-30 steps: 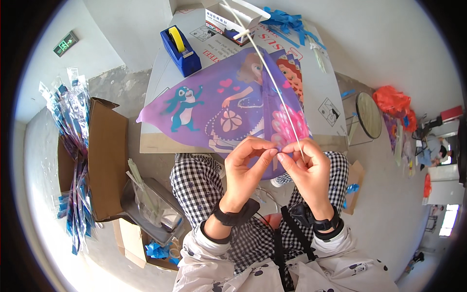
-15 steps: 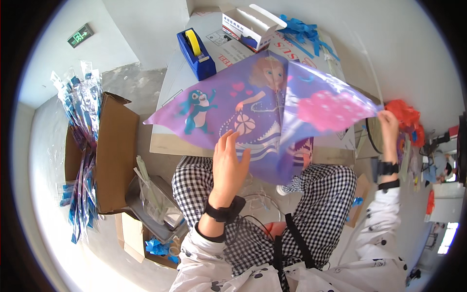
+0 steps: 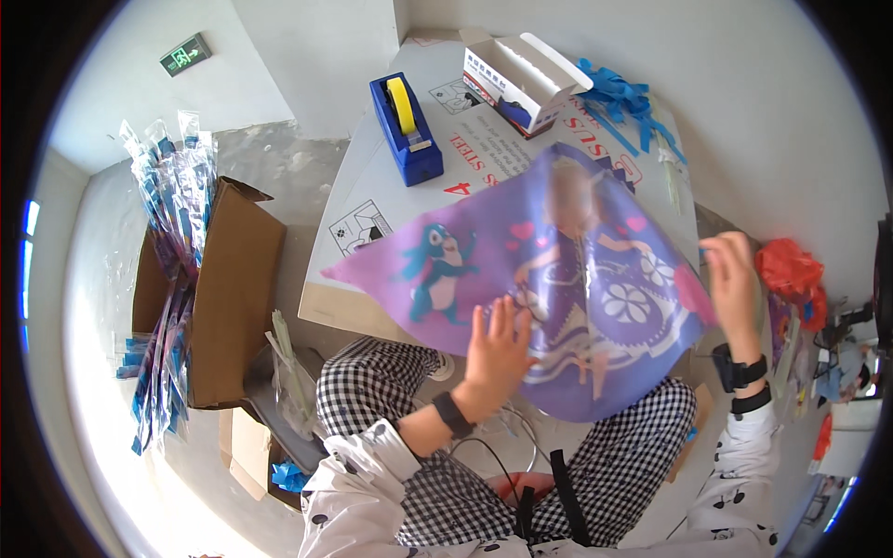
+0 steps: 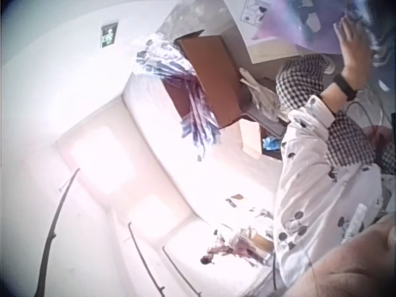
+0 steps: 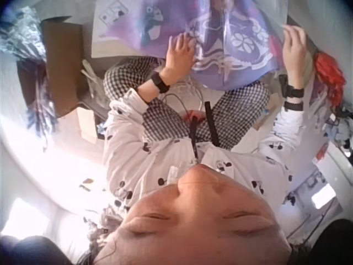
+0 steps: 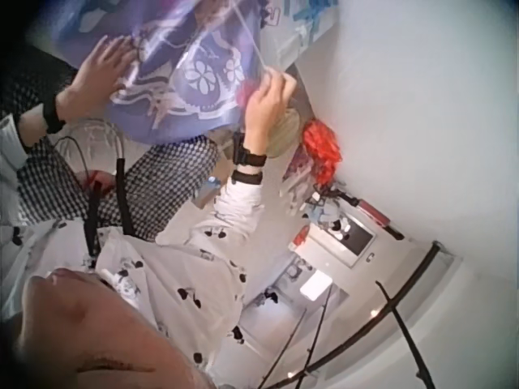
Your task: The person assembles a kite by taping the plastic sail edges, inserting a white rod into the center, and then taping a crossbar rod across the sail. Finally, they secure the crossbar by folding the sail corners over the rod ends and applying tape.
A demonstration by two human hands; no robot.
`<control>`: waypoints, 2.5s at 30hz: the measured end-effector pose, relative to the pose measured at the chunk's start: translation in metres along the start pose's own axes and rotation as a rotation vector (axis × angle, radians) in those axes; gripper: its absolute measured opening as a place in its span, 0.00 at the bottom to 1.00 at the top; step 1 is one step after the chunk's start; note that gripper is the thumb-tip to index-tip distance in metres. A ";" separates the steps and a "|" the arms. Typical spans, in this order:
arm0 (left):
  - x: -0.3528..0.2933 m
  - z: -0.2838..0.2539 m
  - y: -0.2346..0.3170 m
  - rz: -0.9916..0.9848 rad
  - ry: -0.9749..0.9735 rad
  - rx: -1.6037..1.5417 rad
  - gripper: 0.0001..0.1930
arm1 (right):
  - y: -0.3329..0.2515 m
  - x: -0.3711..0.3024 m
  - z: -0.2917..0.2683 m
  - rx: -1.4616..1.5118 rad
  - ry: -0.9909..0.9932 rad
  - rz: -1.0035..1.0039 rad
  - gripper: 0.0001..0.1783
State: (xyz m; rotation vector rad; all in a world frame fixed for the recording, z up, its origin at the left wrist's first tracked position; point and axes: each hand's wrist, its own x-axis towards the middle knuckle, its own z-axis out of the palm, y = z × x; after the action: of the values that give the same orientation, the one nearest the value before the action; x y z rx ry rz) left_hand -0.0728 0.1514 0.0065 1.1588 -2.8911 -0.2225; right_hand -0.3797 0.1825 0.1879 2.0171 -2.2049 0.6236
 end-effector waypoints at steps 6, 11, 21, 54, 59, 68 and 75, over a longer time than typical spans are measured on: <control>0.028 -0.012 -0.011 -0.025 0.102 -0.149 0.32 | -0.085 0.059 0.134 0.392 -0.266 -0.304 0.06; 0.050 -0.012 -0.037 -0.238 0.172 -0.123 0.35 | -0.102 0.098 0.222 0.392 -0.341 -0.366 0.03; 0.049 -0.050 -0.085 -0.304 0.175 -0.391 0.23 | -0.098 0.131 0.258 0.173 -0.210 -0.426 0.05; -0.032 -0.059 -0.209 -0.903 0.836 -0.769 0.17 | -0.278 0.108 0.293 0.532 -0.268 -0.673 0.10; -0.033 -0.060 -0.216 -0.884 0.612 -1.825 0.11 | -0.275 0.100 0.266 0.630 -0.261 -0.556 0.14; -0.018 -0.056 -0.201 -0.787 0.894 -1.756 0.09 | -0.264 0.103 0.249 0.484 -0.085 -0.639 0.14; -0.028 -0.060 -0.217 -0.891 1.096 -1.618 0.15 | -0.231 0.115 0.238 0.487 -0.037 -0.536 0.12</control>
State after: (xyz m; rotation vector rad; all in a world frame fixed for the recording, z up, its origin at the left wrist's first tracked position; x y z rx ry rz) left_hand 0.1001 0.0080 0.0369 1.2327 -0.5814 -1.1043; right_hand -0.1205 -0.0189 0.0638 2.7096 -1.4978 1.1201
